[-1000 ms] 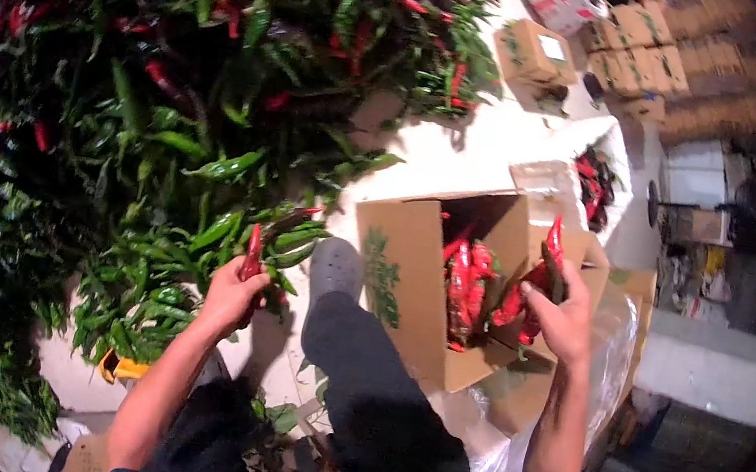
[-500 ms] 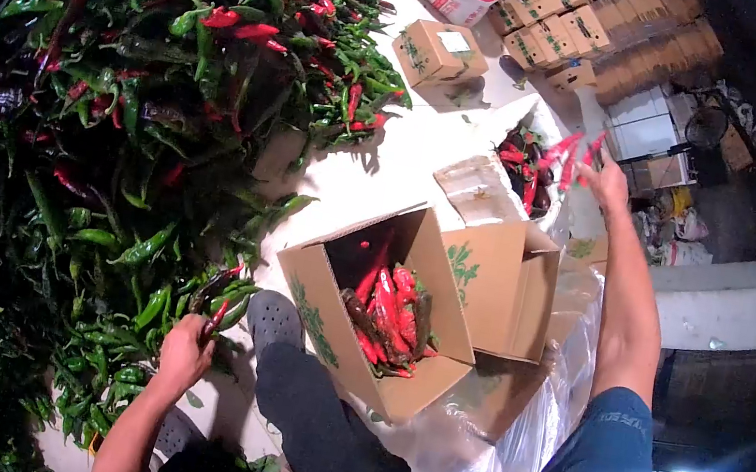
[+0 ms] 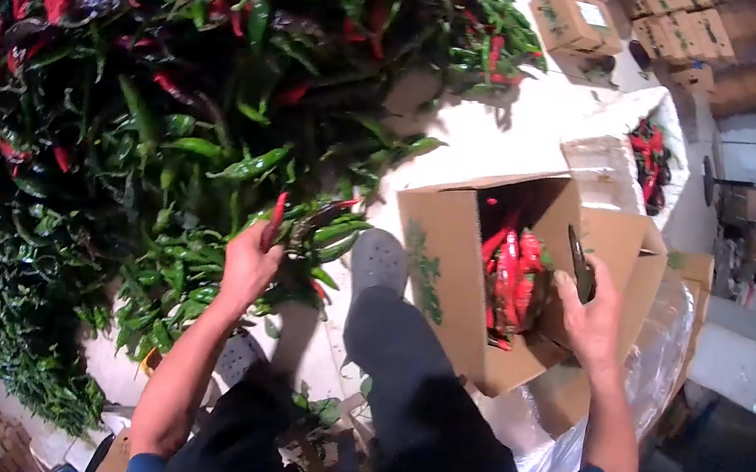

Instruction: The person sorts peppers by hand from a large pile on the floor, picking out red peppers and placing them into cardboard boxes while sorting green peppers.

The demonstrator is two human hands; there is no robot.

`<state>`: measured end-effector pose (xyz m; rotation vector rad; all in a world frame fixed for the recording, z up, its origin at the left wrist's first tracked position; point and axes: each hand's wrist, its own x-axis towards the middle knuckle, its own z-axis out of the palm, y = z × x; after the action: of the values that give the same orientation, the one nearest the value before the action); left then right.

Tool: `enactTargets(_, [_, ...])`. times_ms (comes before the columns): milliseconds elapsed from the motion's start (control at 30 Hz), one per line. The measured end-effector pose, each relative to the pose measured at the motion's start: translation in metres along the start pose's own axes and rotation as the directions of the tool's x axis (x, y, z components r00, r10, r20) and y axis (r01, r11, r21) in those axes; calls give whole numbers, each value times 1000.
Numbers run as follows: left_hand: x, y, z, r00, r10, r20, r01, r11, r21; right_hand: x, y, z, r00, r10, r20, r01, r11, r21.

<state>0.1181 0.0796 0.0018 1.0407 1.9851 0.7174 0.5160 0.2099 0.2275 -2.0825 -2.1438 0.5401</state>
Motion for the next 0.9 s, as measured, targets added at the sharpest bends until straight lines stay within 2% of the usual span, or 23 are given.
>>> enactTargets(67, [-3,5,2,977,210,22,-211,968,134,-11,-18,6,949,-274,-157,248,954,-168])
enactTargets(100, [0,8,8,962,271,23,-270,943,194,-14,-31,6,884,-412,-222,352,898,-263])
enactTargets(167, [7,20,25,917,389,85,-392,847,358,-33,-68,6,848,-498,-184,495,867,-63])
enactTargets(200, [19,18,36,897,408,168,-439,786,435,-39,-90,11,822,-543,-174,557,830,42])
enactTargets(267, [42,6,55,874,426,234,-476,651,592,-36,-135,35,770,-638,25,618,754,223])
enactTargets(300, [49,0,56,856,452,251,-506,632,587,-30,-152,56,766,-627,143,565,762,316])
enactTargets(333, [53,1,57,874,401,275,-482,650,587,-22,-164,81,748,-612,256,498,773,394])
enactTargets(400, [53,6,47,936,331,121,-348,809,474,-1,-175,142,666,-520,535,409,854,322])
enactTargets(467, [44,23,3,992,129,11,-127,957,260,17,-172,206,548,-408,730,373,900,224])
enactTargets(500, [39,22,-28,996,55,67,-62,992,114,20,-158,238,514,-400,759,348,906,242])
enactTargets(533, [24,26,-58,994,10,110,9,985,-171,22,-145,270,480,-394,784,325,910,259])
enactTargets(567, [5,35,-89,977,-90,193,161,908,-387,15,-132,303,483,-414,772,445,875,191])
enactTargets(600, [-6,5,-105,927,-199,319,351,759,-548,9,-127,323,482,-438,759,559,821,118])
enactTargets(633, [-23,-9,-113,931,-223,290,366,568,-737,6,-135,322,399,-417,816,623,777,92])
enactTargets(667, [-42,-20,-117,930,-253,268,345,337,-876,-2,-137,332,416,-453,789,655,751,86])
enactTargets(733, [-71,-48,-114,922,-342,182,274,245,-930,-11,-145,359,437,-540,719,728,682,70])
enactTargets(767, [-85,-67,-106,917,-352,188,285,251,-925,-17,-150,361,440,-574,691,769,638,40])
enactTargets(800, [-98,-75,-94,882,-422,210,311,185,-932,-25,-153,365,437,-595,675,790,612,28])
enactTargets(867, [-116,-102,-63,800,-433,416,435,-59,-899,-30,-152,371,378,-538,753,799,600,27])
enactTargets(900, [-123,-116,-43,784,-400,474,476,-103,-874,-27,-153,365,435,-515,739,760,649,5])
